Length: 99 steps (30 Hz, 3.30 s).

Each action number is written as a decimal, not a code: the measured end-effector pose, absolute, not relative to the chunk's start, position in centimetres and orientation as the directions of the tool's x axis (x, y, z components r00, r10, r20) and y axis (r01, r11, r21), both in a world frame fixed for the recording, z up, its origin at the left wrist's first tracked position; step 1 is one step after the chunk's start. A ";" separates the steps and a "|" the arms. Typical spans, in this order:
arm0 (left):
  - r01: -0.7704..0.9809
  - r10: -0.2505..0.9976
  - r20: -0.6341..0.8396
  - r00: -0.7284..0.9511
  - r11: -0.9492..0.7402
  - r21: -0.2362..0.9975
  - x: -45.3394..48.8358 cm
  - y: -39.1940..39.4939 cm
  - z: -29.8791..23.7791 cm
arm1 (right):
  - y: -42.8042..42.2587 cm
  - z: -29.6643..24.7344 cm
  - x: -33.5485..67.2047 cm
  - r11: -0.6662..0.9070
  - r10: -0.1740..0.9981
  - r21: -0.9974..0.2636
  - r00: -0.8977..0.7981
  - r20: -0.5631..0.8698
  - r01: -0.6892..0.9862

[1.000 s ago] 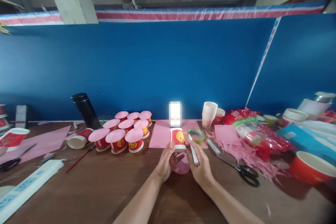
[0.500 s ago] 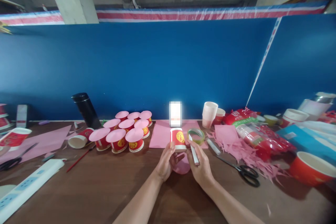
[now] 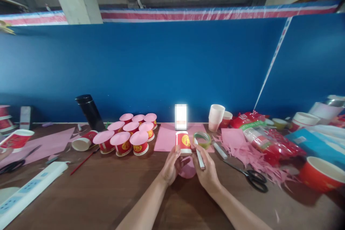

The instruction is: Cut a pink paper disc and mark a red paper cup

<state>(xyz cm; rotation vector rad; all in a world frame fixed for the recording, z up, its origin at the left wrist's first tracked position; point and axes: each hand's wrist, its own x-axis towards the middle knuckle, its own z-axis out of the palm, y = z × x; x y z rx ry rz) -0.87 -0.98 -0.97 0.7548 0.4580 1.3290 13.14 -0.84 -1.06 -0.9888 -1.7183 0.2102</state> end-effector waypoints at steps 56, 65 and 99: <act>-0.753 0.975 0.054 0.214 0.130 0.645 -1.2 -0.9 -0.4 | -1.3 -0.7 12.8 0.656 0.708 -0.570 -0.143 0.691 0.495; -0.757 0.987 0.023 0.156 0.105 0.645 -1.5 -0.5 -0.4 | -1.1 -1.0 12.9 0.652 0.697 -0.552 -0.123 0.707 0.519; -0.699 0.998 -0.068 -0.001 0.048 0.713 -0.6 -0.1 -1.2 | -3.7 1.4 12.4 0.796 0.574 -0.480 -0.207 0.793 0.368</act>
